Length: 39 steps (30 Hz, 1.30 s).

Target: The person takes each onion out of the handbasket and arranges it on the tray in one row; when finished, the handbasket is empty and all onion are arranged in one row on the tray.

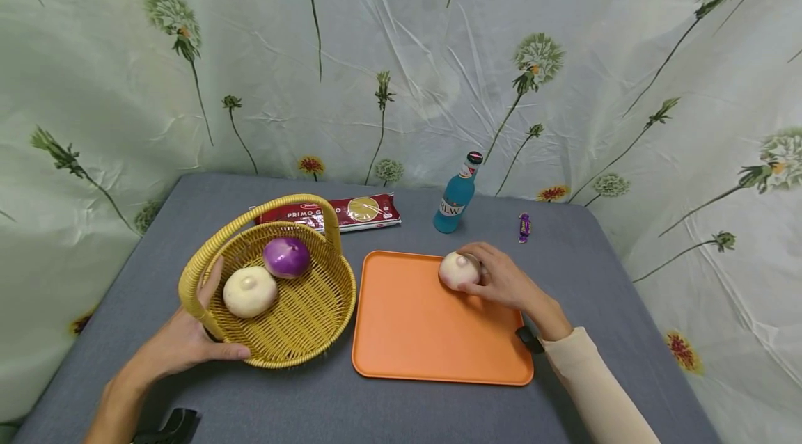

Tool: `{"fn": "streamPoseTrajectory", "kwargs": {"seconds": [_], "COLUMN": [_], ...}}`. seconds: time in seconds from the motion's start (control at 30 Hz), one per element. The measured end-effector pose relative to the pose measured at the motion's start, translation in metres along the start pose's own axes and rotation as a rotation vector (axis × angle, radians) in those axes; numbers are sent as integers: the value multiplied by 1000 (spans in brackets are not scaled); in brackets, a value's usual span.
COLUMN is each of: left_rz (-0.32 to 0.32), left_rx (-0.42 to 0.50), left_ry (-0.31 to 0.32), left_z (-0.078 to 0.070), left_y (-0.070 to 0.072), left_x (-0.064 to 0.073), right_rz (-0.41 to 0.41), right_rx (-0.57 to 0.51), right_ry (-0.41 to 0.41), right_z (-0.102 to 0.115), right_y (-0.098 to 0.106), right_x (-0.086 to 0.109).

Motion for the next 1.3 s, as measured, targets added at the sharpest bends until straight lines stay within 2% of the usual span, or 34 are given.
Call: {"fn": "streamPoseTrajectory", "kwargs": {"seconds": [0.3,0.57,1.3], "left_rz": [10,1,14], "left_rx": [23,12,24], "left_ry": [4,-4,33], "left_z": [0,-1,3], "left_y": [0,0,-1], "left_x": [-1,-1,-1], "right_rz": [26,34,-3], "right_rx": [11,11,35], "right_ry": [-22,-7,56], "right_z": [-1,2,21], "right_y": [-1,0,8], "right_x": [-1,-3,-7]}}
Point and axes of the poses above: each hand's wrist, its own x-axis away from the middle knuckle, its own y-axis out of the back of the hand, z = x × y, the point moved 9 cm from there along -x, towards the middle knuckle, and after that the axes turned 7 degrees about -z, right-handed, at the moved point
